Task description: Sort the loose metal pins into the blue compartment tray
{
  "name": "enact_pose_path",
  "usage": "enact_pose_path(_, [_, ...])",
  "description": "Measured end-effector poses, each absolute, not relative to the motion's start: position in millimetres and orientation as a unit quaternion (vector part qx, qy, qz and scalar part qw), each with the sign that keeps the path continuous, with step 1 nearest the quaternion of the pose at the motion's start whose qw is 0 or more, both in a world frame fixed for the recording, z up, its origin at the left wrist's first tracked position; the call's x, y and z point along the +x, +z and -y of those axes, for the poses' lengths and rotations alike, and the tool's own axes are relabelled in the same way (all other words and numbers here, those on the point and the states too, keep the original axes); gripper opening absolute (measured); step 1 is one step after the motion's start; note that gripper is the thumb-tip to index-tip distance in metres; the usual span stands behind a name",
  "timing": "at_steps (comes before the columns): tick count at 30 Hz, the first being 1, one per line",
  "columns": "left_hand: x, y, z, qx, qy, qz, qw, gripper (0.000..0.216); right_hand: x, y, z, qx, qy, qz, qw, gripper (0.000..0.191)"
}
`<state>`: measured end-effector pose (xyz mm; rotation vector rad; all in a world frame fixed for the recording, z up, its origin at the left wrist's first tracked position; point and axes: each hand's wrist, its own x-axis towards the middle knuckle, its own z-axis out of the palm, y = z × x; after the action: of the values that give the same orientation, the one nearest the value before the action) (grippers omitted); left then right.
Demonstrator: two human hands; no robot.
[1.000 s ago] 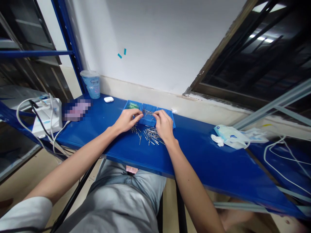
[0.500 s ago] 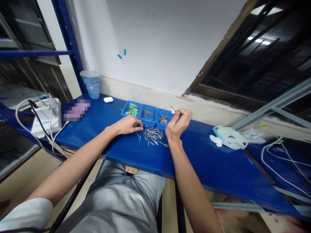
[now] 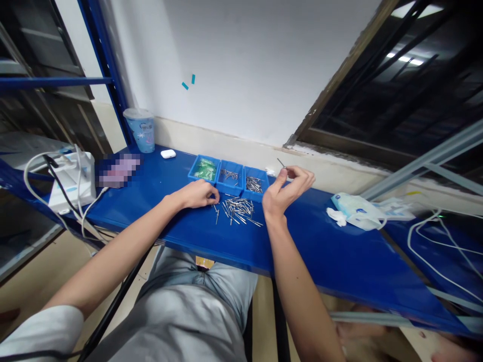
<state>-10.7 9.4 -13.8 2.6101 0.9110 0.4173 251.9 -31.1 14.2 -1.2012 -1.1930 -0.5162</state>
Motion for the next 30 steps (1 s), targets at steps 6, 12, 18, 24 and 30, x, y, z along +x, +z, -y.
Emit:
enact_pose_path(6, [-9, -8, -5, 0.916, 0.115, -0.344, 0.169, 0.021, 253, 16, 28, -0.598, -0.219, 0.51, 0.578, 0.026])
enact_pose_path(12, [-8, -4, -2, 0.913, 0.145, -0.341, 0.17, 0.023, 253, 15, 26, -0.574, -0.166, 0.605, 0.526, 0.019])
enact_pose_path(18, [-7, 1, 4, 0.905, 0.197, -0.343, 0.154, 0.027, 232, 8, 35, -0.476, -0.014, 0.801, 0.363, 0.026])
enact_pose_path(24, [-5, 2, 8, 0.892, 0.256, -0.348, 0.135, 0.032, 217, -1, 35, -0.466, 0.032, 0.845, 0.26, 0.028])
enact_pose_path(30, [-5, 0, 8, 0.884, 0.287, -0.343, 0.135, 0.032, 215, 0, 33, -0.454, 0.111, 0.834, 0.292, 0.026])
